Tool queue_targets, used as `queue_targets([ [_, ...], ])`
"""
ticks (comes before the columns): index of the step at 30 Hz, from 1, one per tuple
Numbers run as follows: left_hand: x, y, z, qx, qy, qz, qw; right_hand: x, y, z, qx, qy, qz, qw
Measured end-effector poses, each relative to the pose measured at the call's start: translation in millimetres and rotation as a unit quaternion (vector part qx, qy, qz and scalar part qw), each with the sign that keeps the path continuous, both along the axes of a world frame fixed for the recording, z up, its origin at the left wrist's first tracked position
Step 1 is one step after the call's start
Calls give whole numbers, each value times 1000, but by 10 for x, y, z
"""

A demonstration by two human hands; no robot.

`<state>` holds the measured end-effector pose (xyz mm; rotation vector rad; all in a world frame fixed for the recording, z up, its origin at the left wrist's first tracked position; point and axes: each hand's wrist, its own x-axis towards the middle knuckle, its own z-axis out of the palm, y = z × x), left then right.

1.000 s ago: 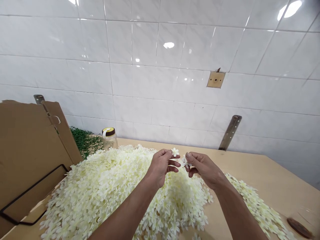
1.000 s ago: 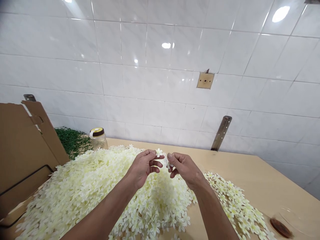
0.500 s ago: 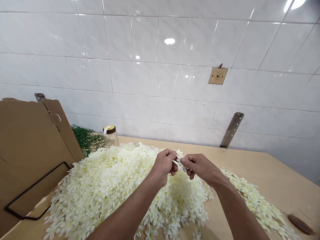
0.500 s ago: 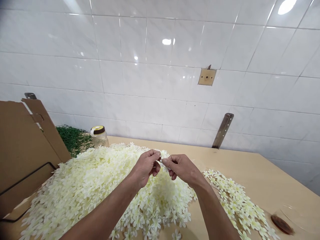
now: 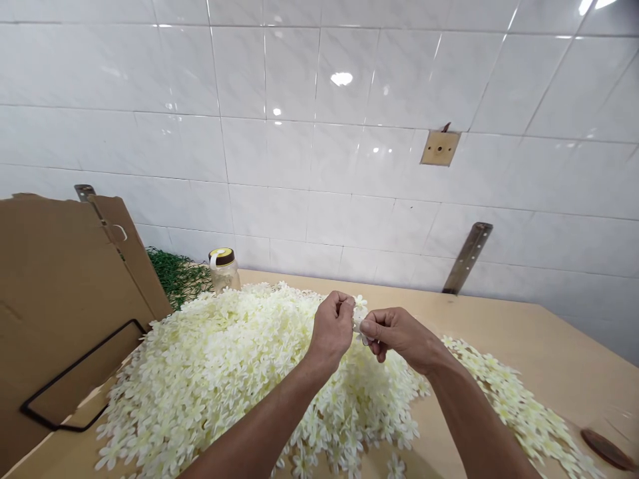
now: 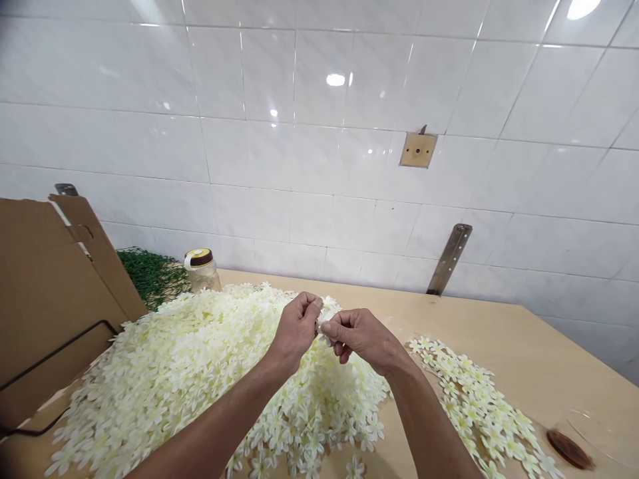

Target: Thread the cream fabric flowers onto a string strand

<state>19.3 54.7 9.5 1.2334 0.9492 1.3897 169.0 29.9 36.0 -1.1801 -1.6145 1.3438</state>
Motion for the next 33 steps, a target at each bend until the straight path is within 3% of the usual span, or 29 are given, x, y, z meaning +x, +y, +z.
queue_targets([
  [11, -78, 60, 89, -6, -20, 29, 999, 72, 30, -15, -2, -4, 4, 1000],
  [24, -119, 70, 169, -10, -31, 33, 999, 55, 74, -92, 4, 17, -57, 998],
  [33, -164, 101, 186, -5, -31, 42, 999, 91, 76, -69, 17, 41, -13, 999],
])
